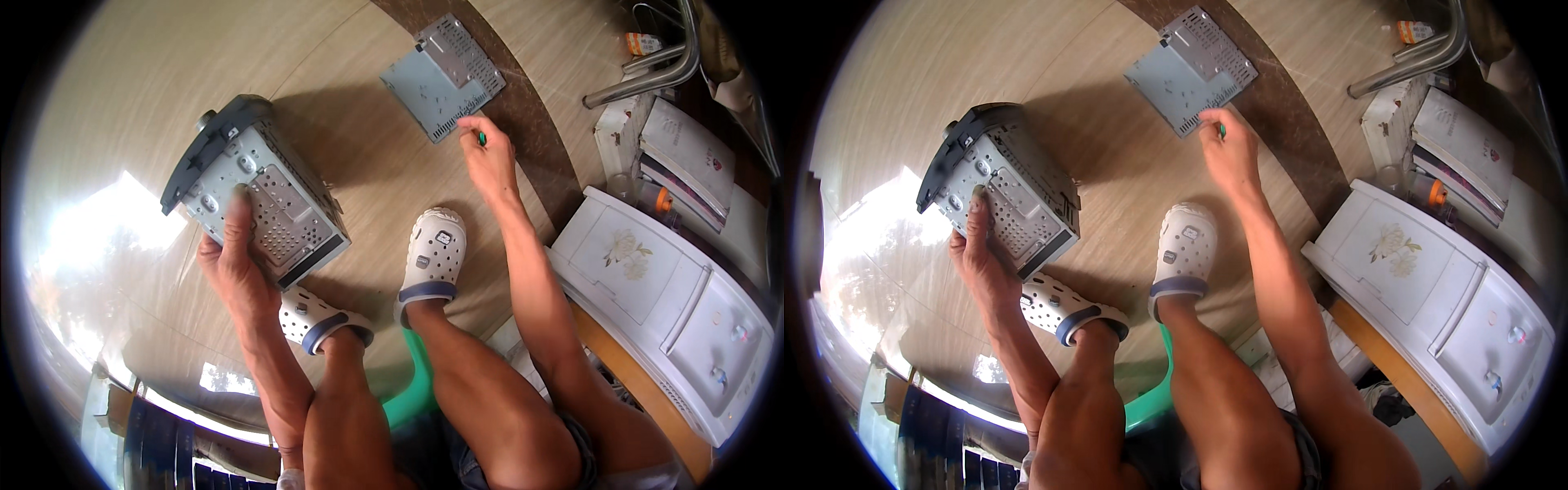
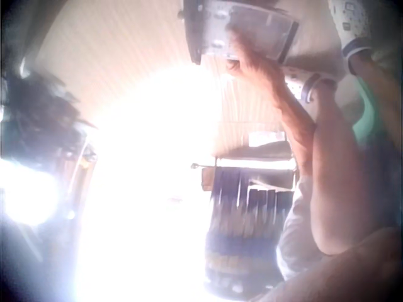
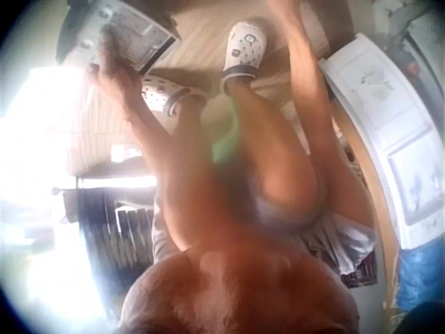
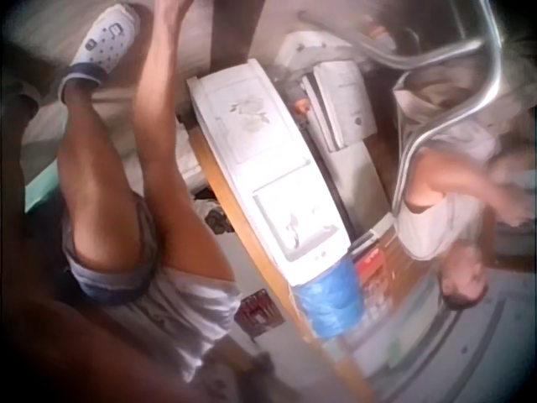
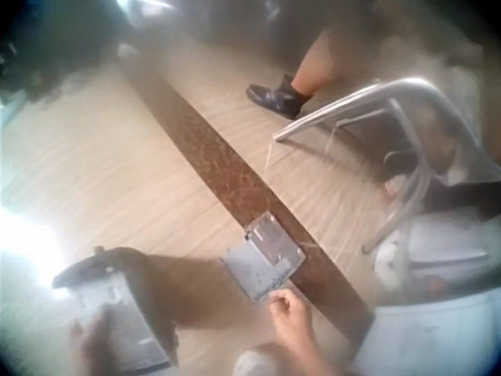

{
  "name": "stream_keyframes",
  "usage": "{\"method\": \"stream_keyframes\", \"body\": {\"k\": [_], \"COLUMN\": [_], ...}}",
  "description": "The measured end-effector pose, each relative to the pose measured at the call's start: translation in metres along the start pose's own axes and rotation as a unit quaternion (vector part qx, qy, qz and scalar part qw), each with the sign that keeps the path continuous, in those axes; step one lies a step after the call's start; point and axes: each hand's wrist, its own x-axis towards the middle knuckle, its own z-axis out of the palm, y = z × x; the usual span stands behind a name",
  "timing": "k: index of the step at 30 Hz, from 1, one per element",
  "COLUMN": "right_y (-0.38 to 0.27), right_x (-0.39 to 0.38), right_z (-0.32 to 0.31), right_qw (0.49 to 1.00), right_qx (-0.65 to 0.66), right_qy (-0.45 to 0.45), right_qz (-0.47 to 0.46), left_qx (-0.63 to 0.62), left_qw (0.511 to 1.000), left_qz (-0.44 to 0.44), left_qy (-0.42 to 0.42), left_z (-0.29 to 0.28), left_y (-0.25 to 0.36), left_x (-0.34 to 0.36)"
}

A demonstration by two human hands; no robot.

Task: The person uses a screwdriver to remove screws from the metal casing of an electronic device. They then detach the casing to reveal the internal circuit board and components, and finally reattach the casing.

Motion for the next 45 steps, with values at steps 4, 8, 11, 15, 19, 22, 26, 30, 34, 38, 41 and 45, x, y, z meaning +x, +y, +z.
{"method": "stream_keyframes", "body": {"k": [4,8,11,15,19,22,26,30,34,38,41,45], "right_y": [-0.008,-0.012,-0.009,-0.01,-0.009,-0.005,-0.004,0.002,0.0,-0.001,-0.001,0.004], "right_x": [0.025,0.048,0.064,0.076,0.082,0.081,0.075,0.068,0.068,0.068,0.067,0.076], "right_z": [0.01,0.019,0.025,0.035,0.032,0.028,0.031,0.035,0.042,0.05,0.053,0.043], "right_qw": [0.994,0.984,0.973,0.95,0.953,0.949,0.947,0.948,0.949,0.948,0.948,0.949], "right_qx": [-0.06,-0.092,-0.136,-0.194,-0.186,-0.214,-0.213,-0.215,-0.215,-0.222,-0.227,-0.21], "right_qy": [0.001,0.0,0.019,-0.01,-0.049,-0.057,-0.037,-0.03,-0.024,-0.011,-0.004,0.003], "right_qz": [-0.087,-0.15,-0.184,-0.246,-0.235,-0.224,-0.236,-0.231,-0.231,-0.229,-0.224,-0.235], "left_qx": [-0.008,-0.006,-0.002,-0.012,-0.012,-0.011,-0.003,-0.002,0.004,0.009,0.009,0.004], "left_qw": [0.999,0.999,0.999,1.0,1.0,1.0,1.0,1.0,1.0,1.0,1.0,0.999], "left_qz": [0.037,0.037,0.031,0.017,0.014,0.01,0.02,0.018,0.02,0.015,0.011,0.017], "left_qy": [-0.008,-0.012,-0.01,-0.014,-0.014,-0.008,-0.011,-0.018,-0.014,-0.012,-0.017,-0.027], "left_z": [-0.012,-0.015,-0.012,-0.011,-0.012,-0.007,-0.009,-0.009,-0.007,-0.009,-0.012,-0.011], "left_y": [0.0,-0.002,-0.004,0.001,-0.001,-0.004,0.001,-0.002,-0.002,-0.001,0.0,-0.004], "left_x": [0.001,0.001,0.002,-0.001,-0.001,0.0,0.0,0.0,0.0,0.0,0.0,0.002]}}
